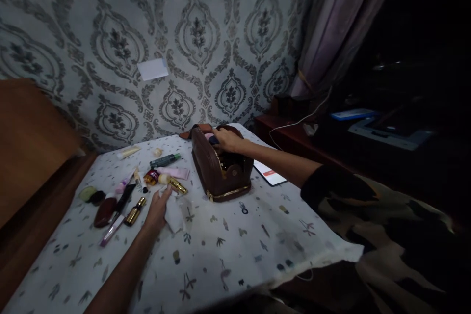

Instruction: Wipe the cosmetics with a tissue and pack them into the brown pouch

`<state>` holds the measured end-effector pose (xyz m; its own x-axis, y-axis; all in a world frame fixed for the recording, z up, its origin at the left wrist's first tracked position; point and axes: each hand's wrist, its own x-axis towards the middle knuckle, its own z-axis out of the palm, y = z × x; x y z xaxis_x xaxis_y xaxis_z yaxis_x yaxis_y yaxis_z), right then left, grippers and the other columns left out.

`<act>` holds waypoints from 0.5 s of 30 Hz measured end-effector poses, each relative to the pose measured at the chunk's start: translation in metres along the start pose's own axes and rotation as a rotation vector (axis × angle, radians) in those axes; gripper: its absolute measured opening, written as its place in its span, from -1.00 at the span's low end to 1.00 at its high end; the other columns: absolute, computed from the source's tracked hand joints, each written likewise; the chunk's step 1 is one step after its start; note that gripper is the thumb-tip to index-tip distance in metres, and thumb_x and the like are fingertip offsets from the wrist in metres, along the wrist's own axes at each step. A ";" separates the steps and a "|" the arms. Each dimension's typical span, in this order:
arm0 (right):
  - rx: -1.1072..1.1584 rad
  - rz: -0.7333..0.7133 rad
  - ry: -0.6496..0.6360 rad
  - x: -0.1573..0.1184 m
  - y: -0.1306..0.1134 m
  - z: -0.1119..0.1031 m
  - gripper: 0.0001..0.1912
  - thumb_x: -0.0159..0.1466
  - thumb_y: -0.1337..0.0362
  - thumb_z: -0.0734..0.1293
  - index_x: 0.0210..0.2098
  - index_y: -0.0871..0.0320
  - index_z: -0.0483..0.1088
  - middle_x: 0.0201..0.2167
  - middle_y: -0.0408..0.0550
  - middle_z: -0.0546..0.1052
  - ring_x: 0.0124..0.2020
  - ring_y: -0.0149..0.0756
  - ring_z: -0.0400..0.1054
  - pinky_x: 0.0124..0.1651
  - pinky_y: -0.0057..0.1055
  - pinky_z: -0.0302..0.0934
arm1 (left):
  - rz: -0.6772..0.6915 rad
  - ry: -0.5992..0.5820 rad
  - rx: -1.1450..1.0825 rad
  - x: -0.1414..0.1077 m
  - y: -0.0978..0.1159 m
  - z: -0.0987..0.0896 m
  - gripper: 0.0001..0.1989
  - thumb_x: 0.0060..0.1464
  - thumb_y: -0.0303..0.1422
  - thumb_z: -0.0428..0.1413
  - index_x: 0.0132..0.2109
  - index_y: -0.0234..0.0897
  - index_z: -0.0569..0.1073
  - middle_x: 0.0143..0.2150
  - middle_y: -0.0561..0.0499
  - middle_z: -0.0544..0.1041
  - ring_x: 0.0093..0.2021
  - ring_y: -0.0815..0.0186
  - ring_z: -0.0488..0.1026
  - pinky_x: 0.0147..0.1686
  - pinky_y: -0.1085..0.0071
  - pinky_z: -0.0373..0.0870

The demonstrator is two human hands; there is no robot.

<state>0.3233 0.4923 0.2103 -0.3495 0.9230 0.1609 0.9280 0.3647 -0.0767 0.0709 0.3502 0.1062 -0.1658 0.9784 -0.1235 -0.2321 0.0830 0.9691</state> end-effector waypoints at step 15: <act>0.622 -0.527 0.336 -0.084 -0.096 0.033 -0.65 0.38 0.15 0.15 -0.48 0.14 0.34 -0.46 -0.04 0.42 -0.38 -0.30 0.30 -0.28 -0.39 0.16 | 0.138 -0.091 0.059 0.013 -0.016 -0.010 -0.53 -0.16 0.03 0.29 -0.38 -0.36 0.52 -0.53 0.05 0.46 -0.53 0.39 0.34 -0.49 0.49 0.23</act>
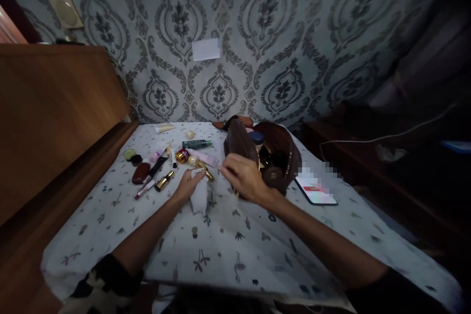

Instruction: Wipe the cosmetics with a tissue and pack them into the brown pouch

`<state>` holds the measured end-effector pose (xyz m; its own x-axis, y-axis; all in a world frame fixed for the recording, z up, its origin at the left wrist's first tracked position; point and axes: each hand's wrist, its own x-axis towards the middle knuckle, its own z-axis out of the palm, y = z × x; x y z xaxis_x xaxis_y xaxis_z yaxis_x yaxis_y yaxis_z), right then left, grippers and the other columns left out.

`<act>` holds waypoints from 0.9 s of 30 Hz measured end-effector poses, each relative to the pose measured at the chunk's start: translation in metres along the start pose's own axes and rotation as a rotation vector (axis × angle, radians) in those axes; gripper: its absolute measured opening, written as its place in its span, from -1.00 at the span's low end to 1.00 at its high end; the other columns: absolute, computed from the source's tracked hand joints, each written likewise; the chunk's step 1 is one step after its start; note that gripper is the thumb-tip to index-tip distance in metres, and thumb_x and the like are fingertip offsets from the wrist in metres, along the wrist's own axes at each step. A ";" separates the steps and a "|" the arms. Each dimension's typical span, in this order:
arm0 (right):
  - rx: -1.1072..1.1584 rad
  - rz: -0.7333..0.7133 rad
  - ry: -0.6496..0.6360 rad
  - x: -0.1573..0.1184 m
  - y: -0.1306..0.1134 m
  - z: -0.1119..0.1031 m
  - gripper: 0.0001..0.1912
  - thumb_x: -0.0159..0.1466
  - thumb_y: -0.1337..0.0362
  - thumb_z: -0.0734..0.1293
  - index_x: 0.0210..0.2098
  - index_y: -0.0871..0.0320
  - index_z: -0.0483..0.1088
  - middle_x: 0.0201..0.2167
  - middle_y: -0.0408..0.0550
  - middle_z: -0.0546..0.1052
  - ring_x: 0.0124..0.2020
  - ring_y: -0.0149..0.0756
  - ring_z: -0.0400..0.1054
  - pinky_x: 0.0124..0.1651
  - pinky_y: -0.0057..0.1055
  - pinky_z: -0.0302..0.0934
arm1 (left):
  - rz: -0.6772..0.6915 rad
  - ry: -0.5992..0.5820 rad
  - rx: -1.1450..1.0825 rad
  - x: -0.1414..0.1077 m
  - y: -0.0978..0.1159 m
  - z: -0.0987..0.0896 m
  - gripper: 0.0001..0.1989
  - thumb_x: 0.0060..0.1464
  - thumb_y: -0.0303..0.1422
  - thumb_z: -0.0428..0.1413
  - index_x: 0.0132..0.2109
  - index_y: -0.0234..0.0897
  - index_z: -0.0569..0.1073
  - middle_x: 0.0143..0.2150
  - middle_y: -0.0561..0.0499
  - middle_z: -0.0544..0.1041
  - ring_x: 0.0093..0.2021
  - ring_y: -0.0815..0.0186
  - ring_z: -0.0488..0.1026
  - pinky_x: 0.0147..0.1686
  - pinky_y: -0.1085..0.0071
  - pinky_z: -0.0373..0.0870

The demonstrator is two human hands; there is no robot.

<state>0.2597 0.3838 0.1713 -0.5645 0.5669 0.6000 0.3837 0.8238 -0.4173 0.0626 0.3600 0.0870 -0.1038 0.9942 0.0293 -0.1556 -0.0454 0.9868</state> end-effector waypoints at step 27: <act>0.442 0.455 0.161 -0.028 0.025 0.114 -0.71 0.27 0.12 0.21 -0.46 0.16 0.36 -0.47 -0.10 0.37 -0.45 -0.34 0.26 -0.40 -0.45 0.11 | 0.485 0.496 0.772 0.037 0.012 -0.067 -0.69 0.09 -0.44 0.01 0.01 -0.24 0.39 0.02 -0.08 0.47 0.08 0.14 0.38 0.16 0.16 0.26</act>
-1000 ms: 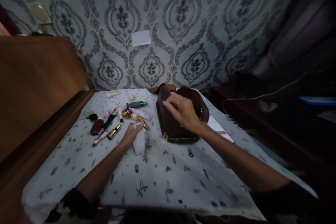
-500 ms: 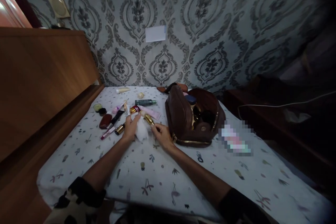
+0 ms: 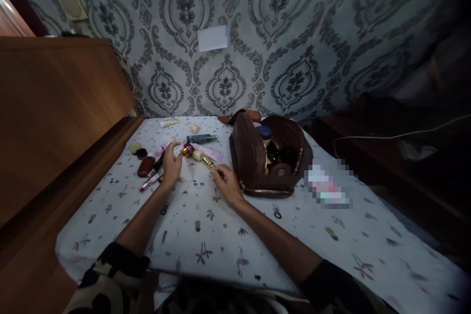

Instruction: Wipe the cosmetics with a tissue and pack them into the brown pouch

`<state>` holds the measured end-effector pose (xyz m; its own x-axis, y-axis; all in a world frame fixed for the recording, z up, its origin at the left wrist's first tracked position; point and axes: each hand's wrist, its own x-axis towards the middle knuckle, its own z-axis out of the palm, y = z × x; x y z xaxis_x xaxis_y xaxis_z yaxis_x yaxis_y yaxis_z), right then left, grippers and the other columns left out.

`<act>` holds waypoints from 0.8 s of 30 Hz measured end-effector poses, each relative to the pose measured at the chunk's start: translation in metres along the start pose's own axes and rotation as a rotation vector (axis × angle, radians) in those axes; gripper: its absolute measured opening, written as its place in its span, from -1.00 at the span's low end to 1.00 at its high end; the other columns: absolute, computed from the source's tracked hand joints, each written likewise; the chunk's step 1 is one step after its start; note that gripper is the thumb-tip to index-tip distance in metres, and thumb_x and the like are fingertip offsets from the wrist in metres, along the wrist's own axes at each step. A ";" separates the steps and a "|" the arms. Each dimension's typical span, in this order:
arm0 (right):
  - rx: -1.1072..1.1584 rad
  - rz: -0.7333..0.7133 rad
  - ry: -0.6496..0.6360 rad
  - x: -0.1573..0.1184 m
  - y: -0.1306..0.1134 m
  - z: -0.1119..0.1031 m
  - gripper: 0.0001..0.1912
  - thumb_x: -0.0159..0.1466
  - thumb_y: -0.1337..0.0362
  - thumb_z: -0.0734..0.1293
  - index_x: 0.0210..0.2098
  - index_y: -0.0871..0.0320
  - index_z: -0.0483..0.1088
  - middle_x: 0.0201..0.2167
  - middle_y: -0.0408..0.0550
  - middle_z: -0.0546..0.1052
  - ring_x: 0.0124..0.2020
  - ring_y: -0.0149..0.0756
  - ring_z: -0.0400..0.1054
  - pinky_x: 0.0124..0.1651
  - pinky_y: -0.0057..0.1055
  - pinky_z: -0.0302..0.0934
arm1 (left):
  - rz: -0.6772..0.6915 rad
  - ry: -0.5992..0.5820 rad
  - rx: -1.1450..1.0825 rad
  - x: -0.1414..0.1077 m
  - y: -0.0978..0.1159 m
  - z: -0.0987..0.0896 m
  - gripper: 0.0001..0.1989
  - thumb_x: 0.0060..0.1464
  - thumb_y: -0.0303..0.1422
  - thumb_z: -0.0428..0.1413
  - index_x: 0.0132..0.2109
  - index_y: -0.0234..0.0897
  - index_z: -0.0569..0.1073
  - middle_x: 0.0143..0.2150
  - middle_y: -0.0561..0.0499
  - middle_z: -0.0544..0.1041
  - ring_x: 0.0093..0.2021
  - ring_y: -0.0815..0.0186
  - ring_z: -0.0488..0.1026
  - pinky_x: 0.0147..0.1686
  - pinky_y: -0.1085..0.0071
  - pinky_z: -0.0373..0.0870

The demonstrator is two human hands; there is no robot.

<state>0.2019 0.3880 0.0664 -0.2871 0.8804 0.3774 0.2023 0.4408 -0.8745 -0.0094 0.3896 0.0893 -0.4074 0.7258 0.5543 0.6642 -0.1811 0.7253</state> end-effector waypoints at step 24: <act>0.240 0.127 -0.100 -0.001 -0.001 0.000 -0.68 0.26 0.00 0.26 -0.21 0.14 0.38 -0.34 -0.10 0.45 -0.46 -0.37 0.34 -0.47 -0.46 0.21 | 0.054 -0.342 0.193 0.005 0.015 -0.004 -0.50 0.06 -0.32 0.18 0.15 -0.25 0.34 0.09 -0.15 0.46 0.11 0.04 0.38 0.11 0.10 0.30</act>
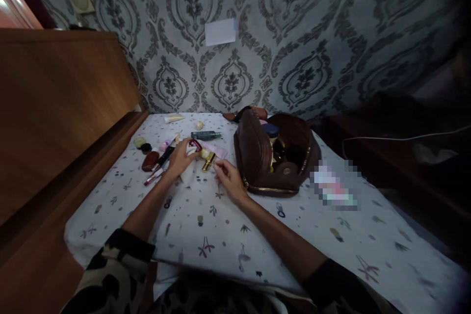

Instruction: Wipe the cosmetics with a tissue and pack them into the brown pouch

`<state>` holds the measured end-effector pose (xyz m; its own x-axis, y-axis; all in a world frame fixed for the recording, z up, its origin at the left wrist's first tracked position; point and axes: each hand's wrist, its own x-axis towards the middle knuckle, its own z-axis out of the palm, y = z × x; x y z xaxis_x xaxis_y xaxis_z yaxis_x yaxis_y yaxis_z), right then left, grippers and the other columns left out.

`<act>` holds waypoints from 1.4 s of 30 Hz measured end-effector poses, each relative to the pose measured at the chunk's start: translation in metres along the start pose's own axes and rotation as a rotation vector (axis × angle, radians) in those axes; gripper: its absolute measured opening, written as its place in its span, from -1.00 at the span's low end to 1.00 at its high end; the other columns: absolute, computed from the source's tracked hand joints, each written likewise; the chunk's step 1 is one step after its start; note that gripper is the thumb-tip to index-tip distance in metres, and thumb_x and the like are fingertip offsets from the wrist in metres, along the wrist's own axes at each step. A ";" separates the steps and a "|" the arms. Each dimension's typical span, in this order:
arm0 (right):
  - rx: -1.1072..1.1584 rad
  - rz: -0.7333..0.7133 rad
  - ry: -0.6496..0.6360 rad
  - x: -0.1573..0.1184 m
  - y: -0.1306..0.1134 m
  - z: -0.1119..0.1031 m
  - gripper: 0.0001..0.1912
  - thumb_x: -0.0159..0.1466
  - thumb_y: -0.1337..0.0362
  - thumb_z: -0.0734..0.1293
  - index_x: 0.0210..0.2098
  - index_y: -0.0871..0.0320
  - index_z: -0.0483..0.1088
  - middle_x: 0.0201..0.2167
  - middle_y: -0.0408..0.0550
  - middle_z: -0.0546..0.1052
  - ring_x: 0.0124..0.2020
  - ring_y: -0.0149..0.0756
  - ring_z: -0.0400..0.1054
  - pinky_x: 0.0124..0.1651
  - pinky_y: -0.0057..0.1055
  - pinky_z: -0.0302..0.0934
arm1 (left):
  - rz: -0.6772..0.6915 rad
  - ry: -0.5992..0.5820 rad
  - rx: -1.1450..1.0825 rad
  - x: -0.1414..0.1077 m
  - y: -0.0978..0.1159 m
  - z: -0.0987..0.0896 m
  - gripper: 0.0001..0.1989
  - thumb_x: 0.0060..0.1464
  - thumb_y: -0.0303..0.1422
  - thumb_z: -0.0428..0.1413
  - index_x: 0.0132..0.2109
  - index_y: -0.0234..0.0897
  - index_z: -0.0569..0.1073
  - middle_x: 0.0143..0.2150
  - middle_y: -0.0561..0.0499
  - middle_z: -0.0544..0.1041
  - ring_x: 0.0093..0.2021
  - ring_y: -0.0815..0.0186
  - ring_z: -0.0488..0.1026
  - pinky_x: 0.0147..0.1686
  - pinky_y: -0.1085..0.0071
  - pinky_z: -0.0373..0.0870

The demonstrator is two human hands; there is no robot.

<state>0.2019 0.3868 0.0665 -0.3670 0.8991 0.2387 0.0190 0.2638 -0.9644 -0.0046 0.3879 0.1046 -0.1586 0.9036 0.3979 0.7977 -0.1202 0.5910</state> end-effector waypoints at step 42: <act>0.827 0.375 -0.497 -0.017 -0.020 0.002 -0.31 -0.14 0.16 0.63 -0.06 0.17 0.38 -0.40 -0.17 0.55 -0.46 -0.38 0.47 -0.33 -0.43 0.29 | 0.190 -0.155 -0.589 -0.053 0.073 -0.009 -0.58 0.24 -0.08 -0.08 -0.34 -0.26 0.51 -0.36 -0.05 0.51 -0.31 0.21 0.43 -0.29 0.32 0.34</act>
<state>0.2059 0.3657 0.0815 -0.8155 0.5786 0.0141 -0.3646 -0.4946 -0.7890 0.0571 0.3276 0.1325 0.0751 0.8879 0.4539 0.3431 -0.4504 0.8243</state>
